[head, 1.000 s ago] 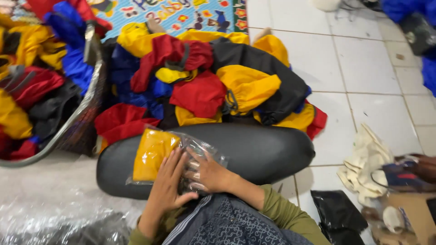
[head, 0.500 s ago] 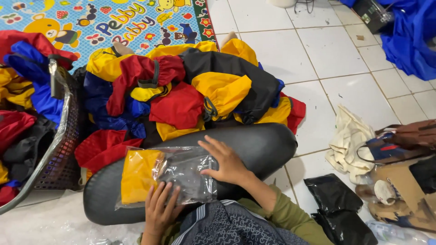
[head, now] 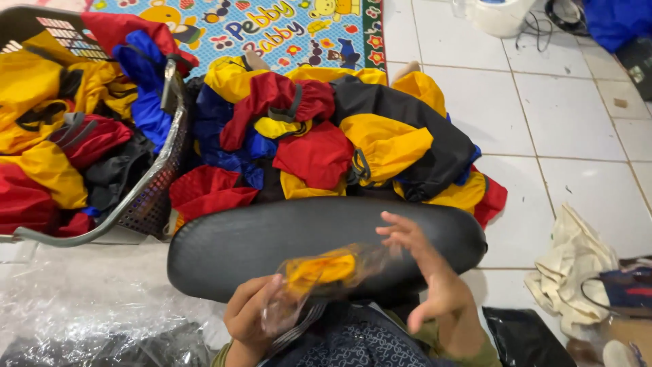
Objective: Folding fabric covers, cleaning them with a foam block, trimming excess threads with scissors, and packing them into plastic bags and mailers.
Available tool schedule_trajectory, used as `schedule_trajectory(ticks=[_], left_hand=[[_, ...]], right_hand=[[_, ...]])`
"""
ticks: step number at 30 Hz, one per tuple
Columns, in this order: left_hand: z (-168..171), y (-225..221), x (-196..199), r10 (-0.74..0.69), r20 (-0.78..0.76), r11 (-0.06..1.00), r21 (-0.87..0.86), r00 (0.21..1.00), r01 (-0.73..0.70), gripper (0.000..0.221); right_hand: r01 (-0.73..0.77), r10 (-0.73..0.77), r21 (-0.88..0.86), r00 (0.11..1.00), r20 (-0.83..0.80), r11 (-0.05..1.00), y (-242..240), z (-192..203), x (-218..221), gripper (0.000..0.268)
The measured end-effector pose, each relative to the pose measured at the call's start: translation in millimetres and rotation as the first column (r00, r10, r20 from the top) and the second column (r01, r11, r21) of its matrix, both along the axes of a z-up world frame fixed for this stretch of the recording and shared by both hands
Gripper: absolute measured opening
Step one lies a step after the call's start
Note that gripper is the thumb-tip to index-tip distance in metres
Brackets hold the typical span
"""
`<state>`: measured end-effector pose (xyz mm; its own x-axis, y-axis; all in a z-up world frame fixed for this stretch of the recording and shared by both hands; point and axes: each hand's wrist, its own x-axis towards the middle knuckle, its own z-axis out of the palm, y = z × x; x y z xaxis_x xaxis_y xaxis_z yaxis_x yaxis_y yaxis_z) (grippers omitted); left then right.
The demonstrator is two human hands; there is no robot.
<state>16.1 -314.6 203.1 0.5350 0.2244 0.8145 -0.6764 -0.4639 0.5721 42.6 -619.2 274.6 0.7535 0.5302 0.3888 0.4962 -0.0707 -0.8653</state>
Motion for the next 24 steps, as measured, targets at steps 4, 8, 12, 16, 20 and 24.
schedule_trajectory(ticks=[4,8,12,16,20,24], left_hand=[[1.4,-7.6,0.9,-0.200,-0.142,0.979,-0.057,0.969,0.194,0.021],[19.4,-22.4,25.3,-0.293,-0.192,0.946,-0.200,0.937,0.255,0.003],[47.3,-16.7,42.9,-0.548,-0.127,0.809,-0.332,0.827,0.485,0.008],[36.5,4.3,45.3,-0.680,-0.170,0.730,-0.237,0.713,0.641,0.015],[-18.2,21.7,28.5,-0.608,-0.372,0.736,0.066,0.701,0.674,0.014],[-66.5,33.8,-6.5,-0.543,-0.547,0.706,0.114,0.637,0.699,0.010]], right_hand=[[0.020,-0.089,-0.338,0.978,-0.191,0.941,31.6,-33.8,-5.2,0.135],[0.320,-0.328,-0.100,0.815,-0.477,0.942,36.1,-49.6,11.2,0.122],[0.498,-0.502,0.157,0.865,-0.020,0.853,20.9,-38.8,11.3,0.072],[0.449,-0.458,0.105,0.833,0.310,0.888,12.9,-23.8,8.9,0.026],[0.332,-0.279,-0.221,0.930,0.239,0.917,-10.9,-84.4,-12.3,0.027],[0.234,-0.248,-0.297,0.969,-0.012,0.926,-10.2,-118.1,-54.9,0.030]])
